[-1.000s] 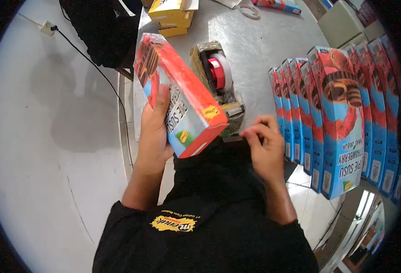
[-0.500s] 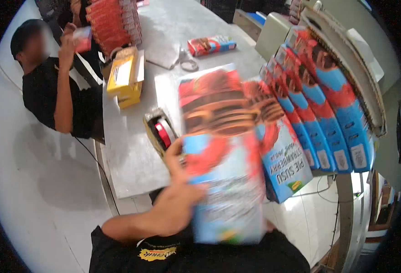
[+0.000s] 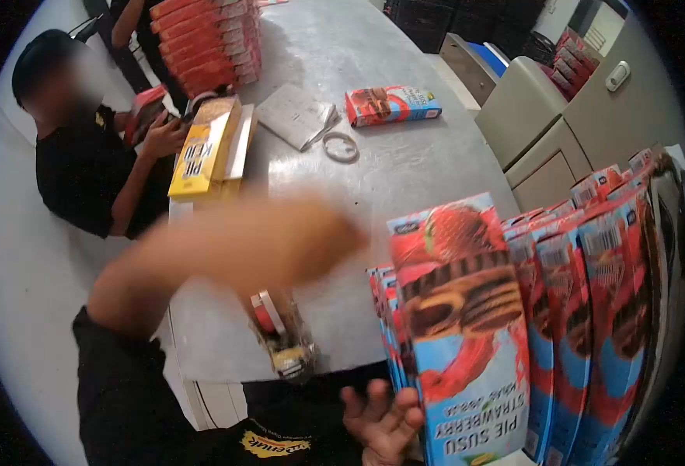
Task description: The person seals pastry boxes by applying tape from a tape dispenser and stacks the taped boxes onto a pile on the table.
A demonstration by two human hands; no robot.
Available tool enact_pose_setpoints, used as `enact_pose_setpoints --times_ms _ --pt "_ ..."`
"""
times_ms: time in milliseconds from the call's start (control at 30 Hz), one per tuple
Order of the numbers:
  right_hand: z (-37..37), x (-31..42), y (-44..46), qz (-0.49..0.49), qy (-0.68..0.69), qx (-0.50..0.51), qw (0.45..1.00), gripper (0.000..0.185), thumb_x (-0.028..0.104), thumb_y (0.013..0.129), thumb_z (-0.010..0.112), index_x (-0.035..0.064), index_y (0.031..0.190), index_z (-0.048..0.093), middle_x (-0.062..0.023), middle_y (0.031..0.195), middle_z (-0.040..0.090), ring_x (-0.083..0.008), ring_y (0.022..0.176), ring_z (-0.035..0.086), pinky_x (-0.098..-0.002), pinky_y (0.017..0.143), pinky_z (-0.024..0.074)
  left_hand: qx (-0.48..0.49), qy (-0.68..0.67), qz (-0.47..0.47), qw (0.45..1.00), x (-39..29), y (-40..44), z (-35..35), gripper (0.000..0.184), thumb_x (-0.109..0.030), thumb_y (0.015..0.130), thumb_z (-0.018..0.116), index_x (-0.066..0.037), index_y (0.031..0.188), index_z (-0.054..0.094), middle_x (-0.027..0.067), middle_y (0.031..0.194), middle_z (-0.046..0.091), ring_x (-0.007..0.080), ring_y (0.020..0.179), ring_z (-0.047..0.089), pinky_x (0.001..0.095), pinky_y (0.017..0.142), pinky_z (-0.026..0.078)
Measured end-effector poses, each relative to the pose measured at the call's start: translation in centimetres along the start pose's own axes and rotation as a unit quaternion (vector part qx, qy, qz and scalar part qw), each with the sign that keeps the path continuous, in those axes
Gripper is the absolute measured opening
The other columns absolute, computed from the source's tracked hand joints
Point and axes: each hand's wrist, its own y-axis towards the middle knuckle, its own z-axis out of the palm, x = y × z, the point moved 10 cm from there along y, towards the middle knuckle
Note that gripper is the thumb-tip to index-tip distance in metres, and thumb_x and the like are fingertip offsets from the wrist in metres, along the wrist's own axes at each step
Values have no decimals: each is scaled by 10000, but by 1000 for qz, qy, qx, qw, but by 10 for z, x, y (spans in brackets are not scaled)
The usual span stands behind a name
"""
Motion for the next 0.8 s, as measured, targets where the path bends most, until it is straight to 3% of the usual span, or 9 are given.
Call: enact_pose_setpoints --times_ms 67,100,133,200,333,533,700,733,800 --pt "28 5 12 -128 -111 -39 985 399 162 1028 520 24 1401 552 -199 1412 581 -358 1189 637 -588 1079 456 -131 -72 -68 986 83 123 -80 423 -380 1000 618 40 1011 674 256 763 702 348 783 740 479 720 580" --pt "37 2 21 -79 -114 89 986 392 202 1018 578 11 1360 565 -218 1378 574 -400 1176 621 -556 1060 459 -407 50 106 906 75 176 -138 473 -406 871 748 28 1027 642 274 831 695 398 804 713 437 725 571" --pt "49 -1 29 -34 -115 220 968 399 243 1008 635 -1 1318 579 -236 1345 567 -442 1164 606 -523 1041 463 -435 131 103 885 110 250 -139 652 -495 774 818 -10 1166 630 313 1223 644 433 1089 657 505 835 544" --pt "64 -4 46 58 -179 372 909 388 245 1021 610 -20 1303 581 -264 1325 581 -456 1177 603 -543 1037 466 -356 306 29 883 151 331 -101 1234 -651 604 890 -223 1604 309 235 1628 293 517 1490 242 717 1111 299" --pt "91 -9 42 147 -308 489 803 403 261 1039 578 -62 1280 577 -330 1293 600 -466 1218 596 -599 1047 450 -180 248 -51 951 196 358 -110 1255 -410 527 983 -203 1577 328 117 1266 697 323 1173 663 597 989 457" --pt "57 -61 21 300 -425 501 691 506 327 1021 573 -54 1353 557 -233 1253 648 -382 1196 622 -459 1085 448 -290 324 152 888 118 40 -134 948 -53 693 817 -92 1545 403 188 1220 674 352 1171 632 438 919 528" --pt "42 -132 11 561 10 189 806 868 579 1023 465 -56 1578 259 -204 1448 548 -275 1301 569 -418 1121 444 -288 441 125 841 71 -222 18 539 -176 724 849 -263 1240 722 65 1161 616 289 1173 580 505 1113 410" --pt "52 -141 -4 601 6 263 755 877 544 1012 528 -48 1590 237 -204 1458 539 -262 1298 569 -412 1113 450 -243 273 -22 931 78 -225 43 442 -167 756 805 -360 1150 745 19 1125 623 265 1181 583 526 1127 404" --pt "62 -145 -44 585 -225 445 639 878 357 957 713 -47 1583 250 -207 1418 563 -252 1288 576 -388 1070 474 -256 488 159 819 48 -250 119 521 -204 802 780 -256 1307 665 22 1216 630 253 1249 567 504 1125 418"
